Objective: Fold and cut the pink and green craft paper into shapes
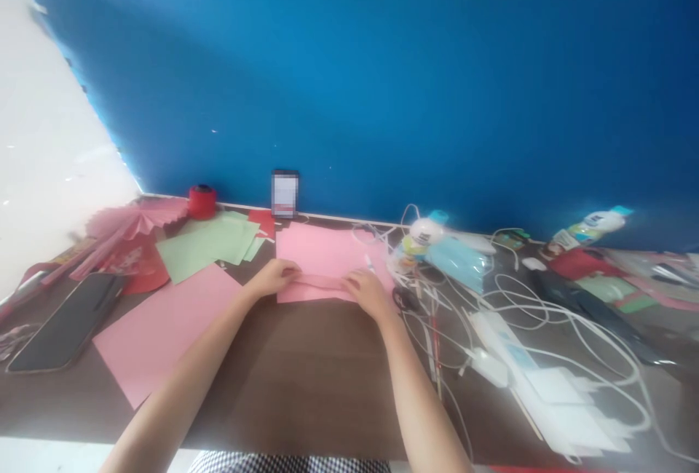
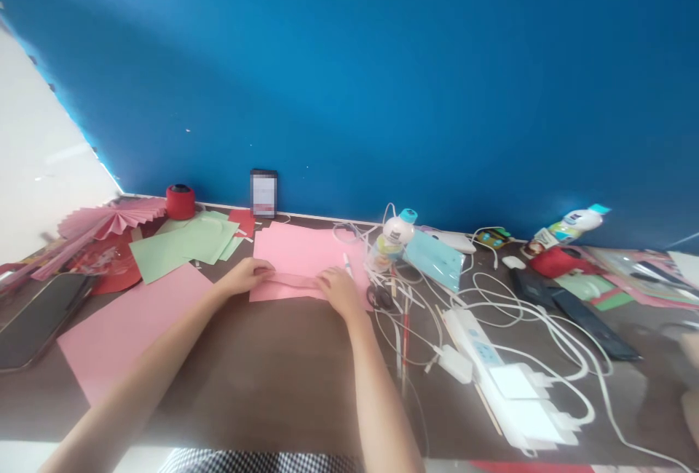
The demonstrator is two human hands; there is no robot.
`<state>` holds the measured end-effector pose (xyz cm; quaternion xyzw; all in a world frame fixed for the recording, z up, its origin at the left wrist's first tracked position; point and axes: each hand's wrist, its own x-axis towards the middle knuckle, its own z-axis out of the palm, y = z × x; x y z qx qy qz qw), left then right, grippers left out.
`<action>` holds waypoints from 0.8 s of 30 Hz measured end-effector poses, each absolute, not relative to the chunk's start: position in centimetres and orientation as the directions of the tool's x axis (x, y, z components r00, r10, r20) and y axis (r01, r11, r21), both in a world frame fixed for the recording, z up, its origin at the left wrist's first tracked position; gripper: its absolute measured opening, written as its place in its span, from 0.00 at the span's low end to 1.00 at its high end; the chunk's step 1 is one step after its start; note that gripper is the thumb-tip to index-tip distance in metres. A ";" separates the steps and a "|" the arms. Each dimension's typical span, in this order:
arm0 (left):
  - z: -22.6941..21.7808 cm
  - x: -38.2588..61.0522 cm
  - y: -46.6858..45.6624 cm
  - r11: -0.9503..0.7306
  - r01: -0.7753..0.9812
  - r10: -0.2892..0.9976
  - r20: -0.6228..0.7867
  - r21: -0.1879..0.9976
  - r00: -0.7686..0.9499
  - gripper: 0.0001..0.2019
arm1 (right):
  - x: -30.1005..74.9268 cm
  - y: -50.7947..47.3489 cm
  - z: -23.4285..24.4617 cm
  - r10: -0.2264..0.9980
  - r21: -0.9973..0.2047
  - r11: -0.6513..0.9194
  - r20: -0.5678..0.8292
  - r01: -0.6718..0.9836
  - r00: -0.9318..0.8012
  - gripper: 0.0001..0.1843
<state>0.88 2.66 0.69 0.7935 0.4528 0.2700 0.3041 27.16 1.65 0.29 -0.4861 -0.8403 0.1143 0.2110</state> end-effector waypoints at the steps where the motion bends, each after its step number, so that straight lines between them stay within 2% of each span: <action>1: 0.7 1.0 2.7 -0.409 0.576 0.885 0.155 0.708 0.439 0.09 | 27.2 1.7 0.3 0.870 -0.415 0.492 0.221 0.765 -0.440 0.11; 8: 0.5 1.0 2.7 -0.500 0.667 0.851 0.168 0.552 0.498 0.11 | 27.1 1.6 0.5 0.884 -0.496 0.452 0.137 0.741 -0.447 0.09; 14: 0.5 0.7 3.0 -0.524 0.719 0.838 0.125 0.457 0.531 0.12 | 27.4 2.3 0.1 0.874 -0.483 0.469 0.135 0.740 -0.467 0.09; 18: 1.2 0.9 3.0 -0.523 0.761 0.839 0.078 0.383 0.538 0.13 | 27.4 2.6 0.1 0.854 -0.391 0.512 0.136 0.765 -0.502 0.09; 24: 1.9 1.2 2.3 -0.546 0.808 0.835 0.061 0.222 0.547 0.13 | 27.4 2.3 -0.4 0.783 -0.132 0.616 0.204 0.776 -0.587 0.10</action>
